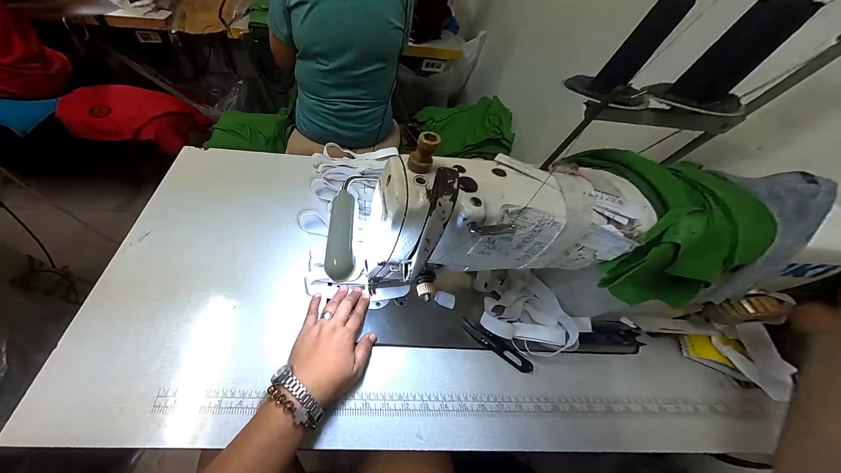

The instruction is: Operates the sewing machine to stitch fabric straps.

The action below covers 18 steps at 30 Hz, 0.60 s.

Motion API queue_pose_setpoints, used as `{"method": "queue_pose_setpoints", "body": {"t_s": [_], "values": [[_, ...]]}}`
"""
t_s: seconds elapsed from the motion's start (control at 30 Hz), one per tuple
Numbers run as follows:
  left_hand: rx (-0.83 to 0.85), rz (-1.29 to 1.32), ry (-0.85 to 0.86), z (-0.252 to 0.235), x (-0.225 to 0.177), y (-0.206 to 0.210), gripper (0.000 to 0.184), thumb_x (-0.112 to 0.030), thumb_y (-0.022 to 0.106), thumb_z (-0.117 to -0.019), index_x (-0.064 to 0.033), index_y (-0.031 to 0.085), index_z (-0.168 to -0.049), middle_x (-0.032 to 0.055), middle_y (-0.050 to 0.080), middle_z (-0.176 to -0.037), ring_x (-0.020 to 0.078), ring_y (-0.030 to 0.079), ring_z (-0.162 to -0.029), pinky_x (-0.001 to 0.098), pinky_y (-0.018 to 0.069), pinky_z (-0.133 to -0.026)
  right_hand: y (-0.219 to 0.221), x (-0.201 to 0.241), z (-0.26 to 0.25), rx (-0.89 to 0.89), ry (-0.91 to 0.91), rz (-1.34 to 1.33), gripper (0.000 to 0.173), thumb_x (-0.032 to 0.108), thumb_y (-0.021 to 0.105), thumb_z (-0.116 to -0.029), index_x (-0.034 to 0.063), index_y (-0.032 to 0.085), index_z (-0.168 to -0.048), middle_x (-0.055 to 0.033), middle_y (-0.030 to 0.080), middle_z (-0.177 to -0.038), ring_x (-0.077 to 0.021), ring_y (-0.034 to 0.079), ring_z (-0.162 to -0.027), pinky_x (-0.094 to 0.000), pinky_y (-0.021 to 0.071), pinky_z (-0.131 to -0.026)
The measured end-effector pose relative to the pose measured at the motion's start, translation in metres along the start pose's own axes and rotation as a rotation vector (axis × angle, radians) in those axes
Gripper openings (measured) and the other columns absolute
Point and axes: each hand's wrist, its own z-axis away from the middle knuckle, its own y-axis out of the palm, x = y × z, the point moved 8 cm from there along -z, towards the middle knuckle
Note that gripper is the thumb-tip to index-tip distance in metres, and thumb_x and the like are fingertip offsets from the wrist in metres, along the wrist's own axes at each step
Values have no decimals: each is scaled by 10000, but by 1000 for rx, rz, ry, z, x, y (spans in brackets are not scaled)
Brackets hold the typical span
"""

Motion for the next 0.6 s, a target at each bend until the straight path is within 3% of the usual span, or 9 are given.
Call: {"method": "queue_pose_setpoints", "body": {"t_s": [0.07,0.17,0.3,0.4,0.47,0.53,0.6], "values": [[3,10,-2,-1,0,0,605,-462,274,-1071,-171,426,-1580,4,387,-1647,198,283,-1554,565,139,-1261,-21,-46,-39,17,-24,-267,314,69,276,-1113,-5,365,-1404,-70,537,-1219,-63,558,-1102,-215,463,-977],[26,15,-7,0,0,1,607,-459,277,-1072,-166,408,-1588,17,367,-1656,204,275,-1557,572,124,-1261,-34,-78,-69,89,-122,-445,356,127,302,-1117,27,370,-1452,-66,564,-1322,-123,575,-1218,-304,476,-1061],[30,14,-11,0,-1,0,604,-452,281,-1073,-161,414,-1585,19,368,-1656,206,274,-1557,573,123,-1260,-35,-53,-40,-32,-62,-124,384,232,369,-1119,33,408,-1446,-31,569,-1236,-52,579,-1082,-243,491,-959],[47,10,-21,-1,-1,-1,599,-447,290,-1074,-165,406,-1589,16,358,-1661,205,264,-1561,588,103,-1258,-37,-42,-25,-64,-31,102,378,265,413,-1110,10,458,-1386,-33,553,-1095,-26,556,-885,-215,487,-809],[62,2,-32,-1,0,-1,597,-453,289,-1075,-182,395,-1596,4,354,-1663,204,252,-1565,609,85,-1254,-38,-38,-15,-45,-99,133,371,197,421,-1108,-74,461,-1359,-126,581,-1123,-73,580,-926,-230,498,-858],[66,-1,-34,-1,1,-1,600,-466,293,-1074,-190,390,-1598,-1,356,-1661,205,249,-1566,628,77,-1247,-42,-30,-6,58,-259,226,436,164,422,-1090,-150,428,-1391,-247,585,-1275,-161,606,-1121,-266,492,-996],[68,2,-37,-3,1,-2,609,-475,305,-1069,-189,384,-1601,0,350,-1664,203,242,-1568,633,73,-1246,-40,-14,14,-34,-297,245,431,116,458,-1077,-177,442,-1393,-324,560,-1340,-269,579,-1232,-343,438,-1090]]}}
